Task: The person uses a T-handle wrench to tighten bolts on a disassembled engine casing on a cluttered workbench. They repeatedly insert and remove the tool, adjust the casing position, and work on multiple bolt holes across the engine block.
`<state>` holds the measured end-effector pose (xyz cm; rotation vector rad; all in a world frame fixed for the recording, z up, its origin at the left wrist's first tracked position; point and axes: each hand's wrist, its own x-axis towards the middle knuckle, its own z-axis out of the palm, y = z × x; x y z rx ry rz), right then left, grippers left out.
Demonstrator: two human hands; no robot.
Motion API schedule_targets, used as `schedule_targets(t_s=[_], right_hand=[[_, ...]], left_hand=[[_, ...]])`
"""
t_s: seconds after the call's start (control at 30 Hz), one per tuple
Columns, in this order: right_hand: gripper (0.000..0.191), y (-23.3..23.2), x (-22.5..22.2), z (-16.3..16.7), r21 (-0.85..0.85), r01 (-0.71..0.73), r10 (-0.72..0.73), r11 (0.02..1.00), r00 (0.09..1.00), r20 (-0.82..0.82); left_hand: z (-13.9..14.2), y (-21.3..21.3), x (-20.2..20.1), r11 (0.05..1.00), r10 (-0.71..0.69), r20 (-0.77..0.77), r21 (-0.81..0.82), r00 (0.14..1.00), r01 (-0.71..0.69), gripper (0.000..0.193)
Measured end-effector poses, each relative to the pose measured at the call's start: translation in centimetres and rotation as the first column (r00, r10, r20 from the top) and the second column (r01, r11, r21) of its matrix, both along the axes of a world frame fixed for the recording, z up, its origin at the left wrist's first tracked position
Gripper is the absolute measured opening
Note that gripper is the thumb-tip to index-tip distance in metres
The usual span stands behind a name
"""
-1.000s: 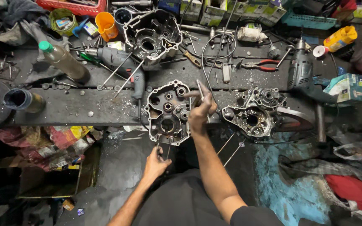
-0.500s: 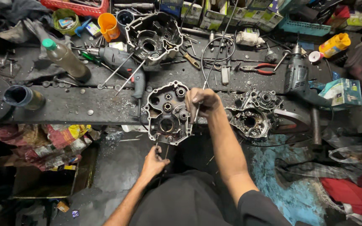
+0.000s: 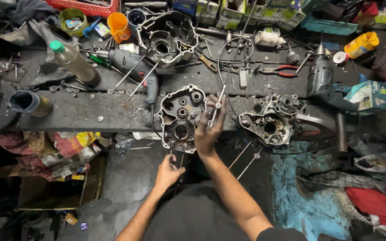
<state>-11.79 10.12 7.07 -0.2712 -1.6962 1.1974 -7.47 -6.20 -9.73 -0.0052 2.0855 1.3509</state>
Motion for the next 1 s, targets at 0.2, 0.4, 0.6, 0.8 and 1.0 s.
schedule_targets(t_s=[0.2, 0.4, 0.6, 0.8, 1.0], right_hand=[[0.052, 3.0, -1.5, -4.3, -0.054, -0.002, -0.002, 0.999, 0.997, -0.082], [0.035, 4.1, -2.3, -4.0, -0.008, 0.061, -0.061, 0.998, 0.998, -0.001], [0.058, 1.2, -1.9, 1.0, -0.099, 0.075, -0.077, 0.992, 0.997, -0.015], [0.06, 1.1, -2.8, 1.5, -0.322, 0.069, -0.095, 0.944, 0.993, -0.067], [0.054, 2.8, -3.2, -1.2, -0.407, 0.041, -0.091, 0.913, 0.99, -0.104]], left_hand=[[-0.3, 0.3, 0.4, 0.999, 0.004, -0.052, 0.044, 0.999, -0.001, 0.048], [-0.4, 0.2, 0.8, 0.999, 0.008, 0.004, 0.04, 1.0, -0.008, 0.046], [0.4, 0.2, 0.6, 1.0, 0.001, 0.015, 0.027, 1.0, -0.002, 0.048], [0.3, 0.3, 0.5, 1.0, -0.002, -0.026, -0.003, 1.0, 0.002, 0.047], [0.2, 0.5, 0.7, 0.999, -0.01, -0.05, -0.051, 0.999, 0.008, 0.048]])
